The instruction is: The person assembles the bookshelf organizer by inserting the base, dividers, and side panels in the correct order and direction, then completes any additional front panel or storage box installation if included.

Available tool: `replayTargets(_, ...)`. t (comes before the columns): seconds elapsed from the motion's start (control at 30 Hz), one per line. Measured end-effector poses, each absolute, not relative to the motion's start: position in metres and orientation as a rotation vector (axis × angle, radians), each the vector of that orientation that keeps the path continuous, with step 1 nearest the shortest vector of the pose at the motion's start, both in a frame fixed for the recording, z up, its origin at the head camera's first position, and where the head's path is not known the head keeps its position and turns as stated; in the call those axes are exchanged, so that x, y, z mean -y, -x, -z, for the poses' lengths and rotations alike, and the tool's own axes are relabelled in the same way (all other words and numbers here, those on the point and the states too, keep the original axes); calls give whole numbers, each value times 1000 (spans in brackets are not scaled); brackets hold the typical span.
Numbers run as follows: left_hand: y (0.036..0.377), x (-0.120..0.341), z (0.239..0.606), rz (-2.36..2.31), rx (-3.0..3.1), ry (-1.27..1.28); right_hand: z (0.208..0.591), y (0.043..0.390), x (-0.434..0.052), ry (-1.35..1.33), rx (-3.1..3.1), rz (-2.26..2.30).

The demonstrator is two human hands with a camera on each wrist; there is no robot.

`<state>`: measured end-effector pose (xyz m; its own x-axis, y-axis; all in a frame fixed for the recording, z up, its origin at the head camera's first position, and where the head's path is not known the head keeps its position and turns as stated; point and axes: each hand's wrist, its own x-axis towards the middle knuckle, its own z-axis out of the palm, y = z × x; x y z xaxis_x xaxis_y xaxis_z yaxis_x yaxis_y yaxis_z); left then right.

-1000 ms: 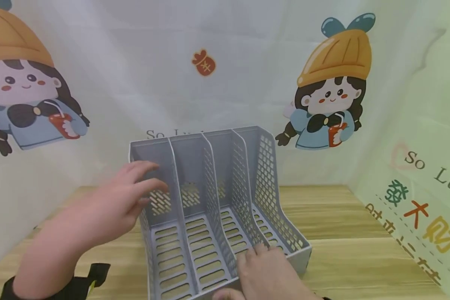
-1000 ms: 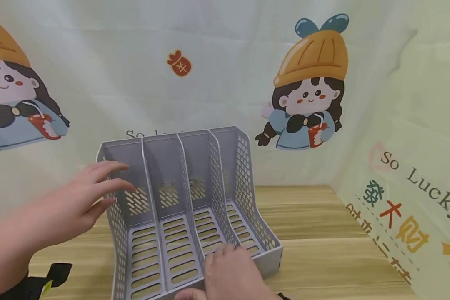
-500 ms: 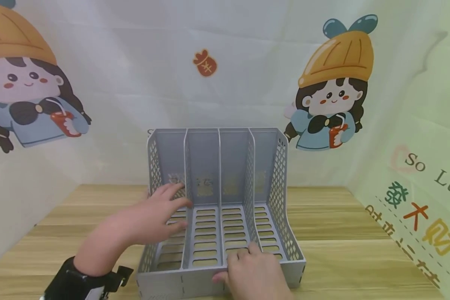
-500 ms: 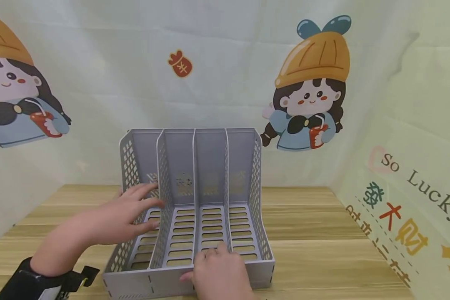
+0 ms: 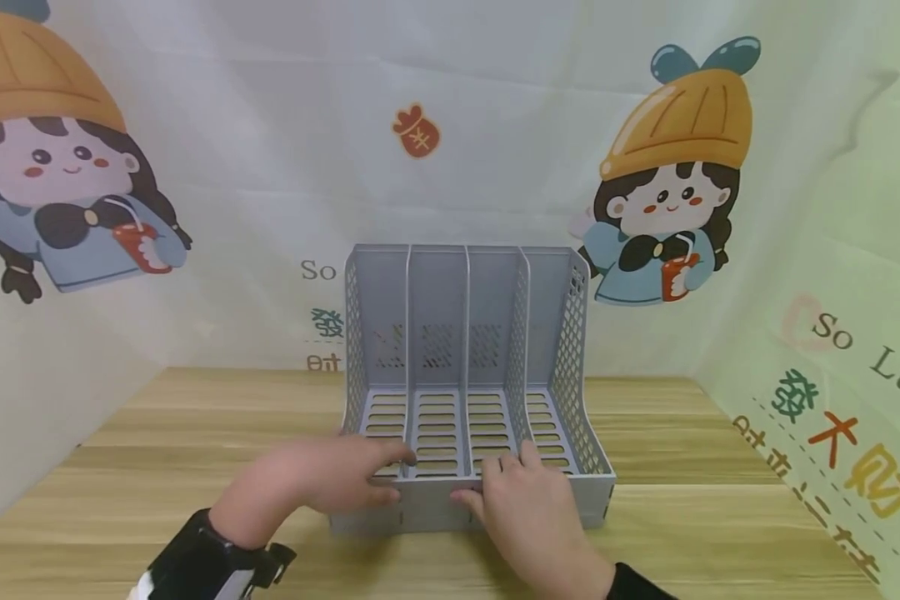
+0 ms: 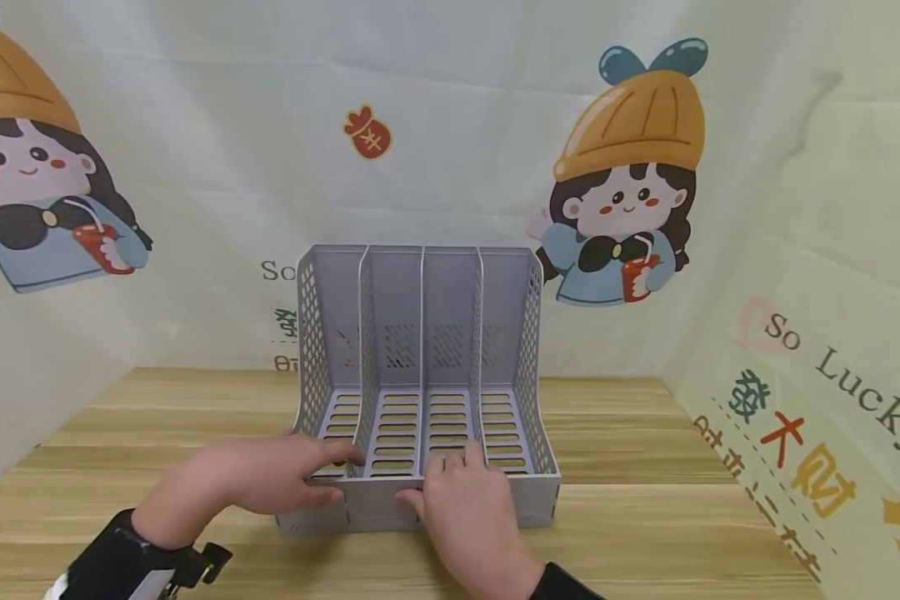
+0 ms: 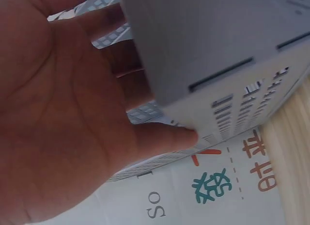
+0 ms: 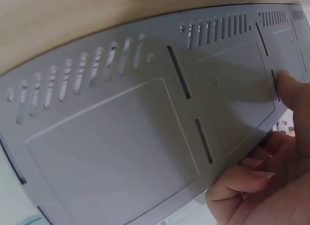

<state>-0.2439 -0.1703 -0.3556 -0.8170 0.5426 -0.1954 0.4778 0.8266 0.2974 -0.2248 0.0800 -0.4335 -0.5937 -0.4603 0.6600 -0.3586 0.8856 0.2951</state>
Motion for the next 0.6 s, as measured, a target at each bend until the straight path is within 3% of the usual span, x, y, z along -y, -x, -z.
replayTargets(0.3, 249, 172, 372, -438, -2844, -785, 421, 238, -86, -568, 2620, -99)
replayTargets(0.6, 238, 182, 401, -445, -3155, -534, 429, 237, -118, -204, 2730, -410)
